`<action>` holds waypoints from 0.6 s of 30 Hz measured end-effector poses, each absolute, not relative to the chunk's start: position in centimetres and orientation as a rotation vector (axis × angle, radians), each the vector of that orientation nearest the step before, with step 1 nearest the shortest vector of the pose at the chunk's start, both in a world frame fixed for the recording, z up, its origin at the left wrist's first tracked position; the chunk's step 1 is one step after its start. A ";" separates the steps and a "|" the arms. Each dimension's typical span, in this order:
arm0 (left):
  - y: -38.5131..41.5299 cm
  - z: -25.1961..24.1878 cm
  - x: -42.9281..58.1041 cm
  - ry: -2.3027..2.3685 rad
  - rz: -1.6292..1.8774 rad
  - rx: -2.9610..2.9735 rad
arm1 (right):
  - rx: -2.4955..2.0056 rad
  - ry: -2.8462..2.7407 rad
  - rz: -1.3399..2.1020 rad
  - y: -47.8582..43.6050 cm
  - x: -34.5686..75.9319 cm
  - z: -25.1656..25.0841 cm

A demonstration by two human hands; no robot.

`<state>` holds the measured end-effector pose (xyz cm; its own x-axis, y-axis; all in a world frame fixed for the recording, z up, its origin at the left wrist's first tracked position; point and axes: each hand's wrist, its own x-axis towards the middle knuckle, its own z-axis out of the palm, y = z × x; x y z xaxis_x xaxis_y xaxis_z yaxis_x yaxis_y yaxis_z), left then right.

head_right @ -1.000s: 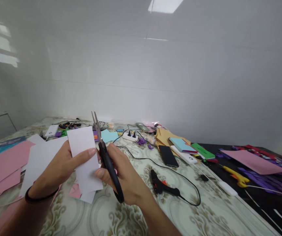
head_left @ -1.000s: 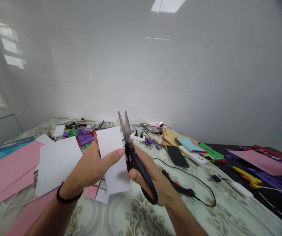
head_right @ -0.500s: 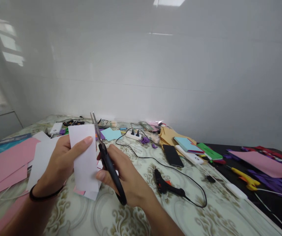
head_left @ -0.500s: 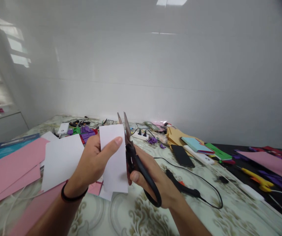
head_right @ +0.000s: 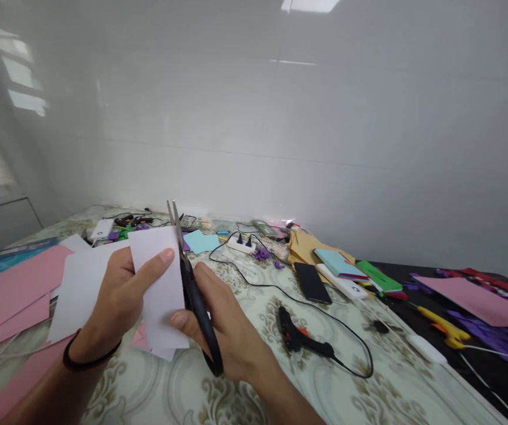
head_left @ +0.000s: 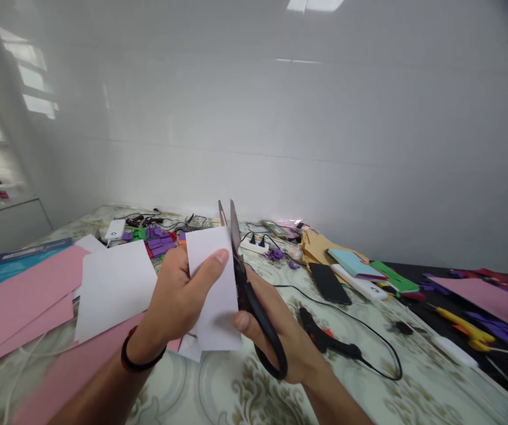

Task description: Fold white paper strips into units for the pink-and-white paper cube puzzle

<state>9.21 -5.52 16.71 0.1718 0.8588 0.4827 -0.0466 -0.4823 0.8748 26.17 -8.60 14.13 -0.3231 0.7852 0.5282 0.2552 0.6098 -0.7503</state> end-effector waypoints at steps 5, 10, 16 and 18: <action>-5.7 16.8 9.4 0.796 1.411 1.617 | -0.836 -1.882 0.650 -8.5 26.2 14.2; -5.6 16.9 9.3 0.792 1.404 1.626 | -0.819 -1.900 0.624 -8.3 26.2 14.3; -5.5 16.8 9.3 0.766 1.398 1.599 | -0.811 -1.918 0.611 -8.3 26.2 14.2; -5.5 16.8 9.4 0.752 1.409 1.599 | -0.807 -1.924 0.596 -8.3 26.2 14.2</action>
